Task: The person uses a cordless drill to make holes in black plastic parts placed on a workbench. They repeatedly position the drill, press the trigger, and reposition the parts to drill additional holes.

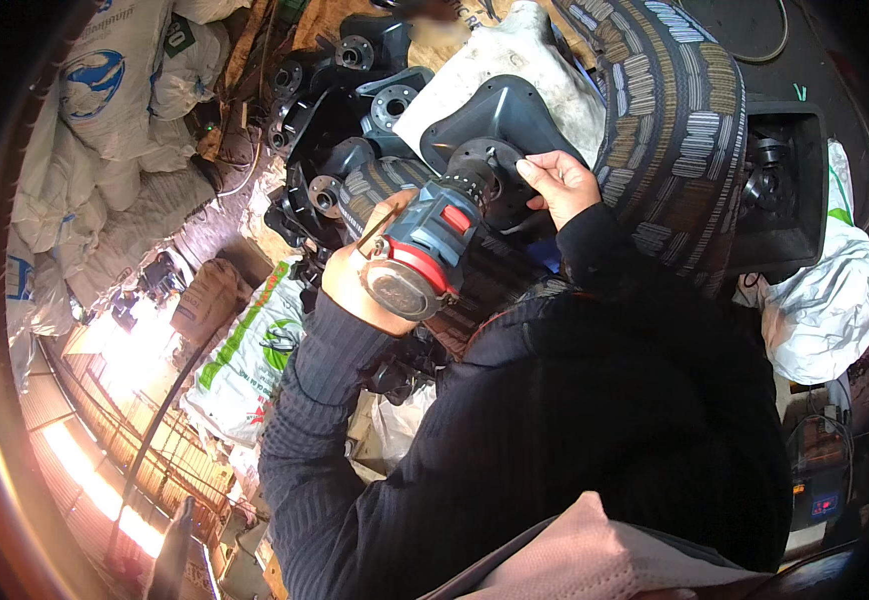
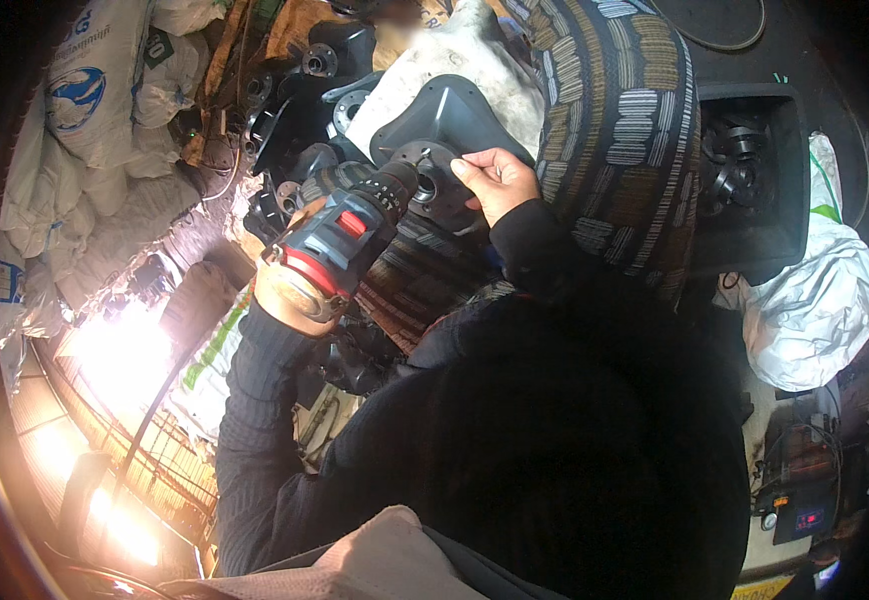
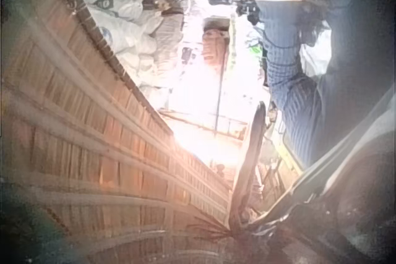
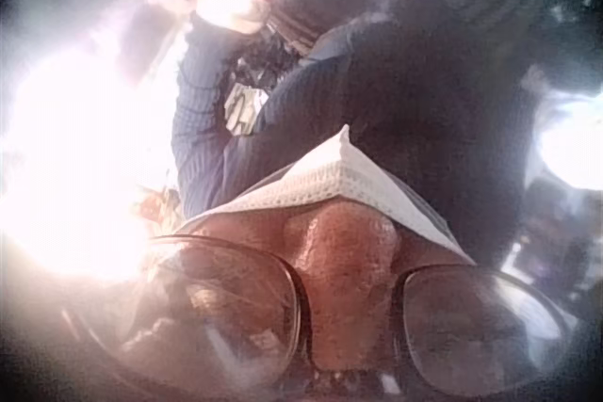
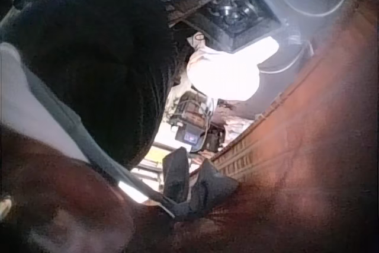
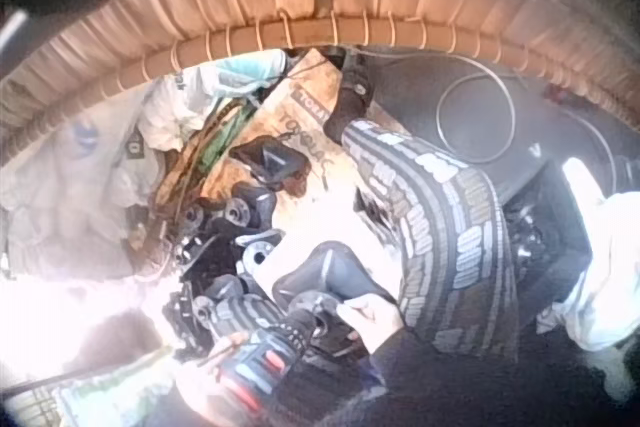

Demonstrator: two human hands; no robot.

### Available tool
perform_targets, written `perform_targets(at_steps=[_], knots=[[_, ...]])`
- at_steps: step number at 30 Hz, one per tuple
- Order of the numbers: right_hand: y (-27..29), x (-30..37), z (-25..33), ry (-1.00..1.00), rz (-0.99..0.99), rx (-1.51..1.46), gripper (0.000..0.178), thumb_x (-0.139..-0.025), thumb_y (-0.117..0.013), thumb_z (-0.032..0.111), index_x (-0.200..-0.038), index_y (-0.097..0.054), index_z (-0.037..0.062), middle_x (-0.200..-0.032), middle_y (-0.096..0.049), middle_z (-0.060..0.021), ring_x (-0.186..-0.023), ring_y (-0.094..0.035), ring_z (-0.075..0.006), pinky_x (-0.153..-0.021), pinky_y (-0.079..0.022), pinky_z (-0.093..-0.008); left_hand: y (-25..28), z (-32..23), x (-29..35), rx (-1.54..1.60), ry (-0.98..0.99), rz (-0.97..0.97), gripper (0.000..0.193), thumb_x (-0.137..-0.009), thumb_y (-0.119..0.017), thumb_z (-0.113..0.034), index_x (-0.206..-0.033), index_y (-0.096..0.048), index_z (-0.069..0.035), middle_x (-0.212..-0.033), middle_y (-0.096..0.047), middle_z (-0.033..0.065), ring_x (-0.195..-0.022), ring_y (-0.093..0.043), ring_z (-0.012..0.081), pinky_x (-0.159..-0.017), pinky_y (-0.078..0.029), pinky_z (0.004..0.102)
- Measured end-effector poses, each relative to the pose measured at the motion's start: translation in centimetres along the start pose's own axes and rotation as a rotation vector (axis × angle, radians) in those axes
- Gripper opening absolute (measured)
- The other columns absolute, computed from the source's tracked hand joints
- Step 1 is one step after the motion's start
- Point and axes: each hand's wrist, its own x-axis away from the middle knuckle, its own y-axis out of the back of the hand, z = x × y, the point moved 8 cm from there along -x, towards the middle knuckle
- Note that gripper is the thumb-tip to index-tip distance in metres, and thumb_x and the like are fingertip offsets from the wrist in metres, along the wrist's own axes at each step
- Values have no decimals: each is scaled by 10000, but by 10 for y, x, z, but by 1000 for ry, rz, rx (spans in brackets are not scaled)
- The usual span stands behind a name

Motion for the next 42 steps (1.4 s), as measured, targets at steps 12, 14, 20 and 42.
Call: perform_targets(at_steps=[12, 14, 20, 42], knots=[[2, 1, 5, 32, 22, 124, 197, -860, -676, 218, -959, -611, 60, -887, -646, -7, -757, -577, -69, -529, -447, -221, -9, 1, -3, -5, -12, -25, 359, -739, -646, -125, -1087, -590, -55, -1019, -642, 110, -935, -622, 265, -822, -496, 366], [1, -2, 10, 19, 25, 147, 200, -864, -674, 221, -962, -610, 59, -840, -630, 5, -741, -572, -55, -506, -437, -219, -6, -3, -2, -68, -50, -61, 340, -738, -645, -104, -1070, -598, -54, -1018, -640, 111, -936, -619, 271, -819, -495, 372], [16, 13, 4, -44, 112, -216, 188, -939, -553, 205, -1031, -599, 47, -908, -603, -12, -785, -608, -113, -619, -500, -248, -2, -6, 36, -70, -23, -210, 313, -775, -670, -122, -1070, -605, -40, -993, -650, 100, -894, -632, 244, -780, -498, 354], [-11, 77, 2, -216, 331, -453, 289, -965, -484, 189, -1185, -459, 5, -1237, -552, -186, -1157, -551, -292, -886, -534, -393, -92, -17, 105, -296, -214, 7, 474, -850, -533, -224, -1290, -457, -66, -1287, -522, 95, -1200, -498, 187, -1002, -410, 299]])
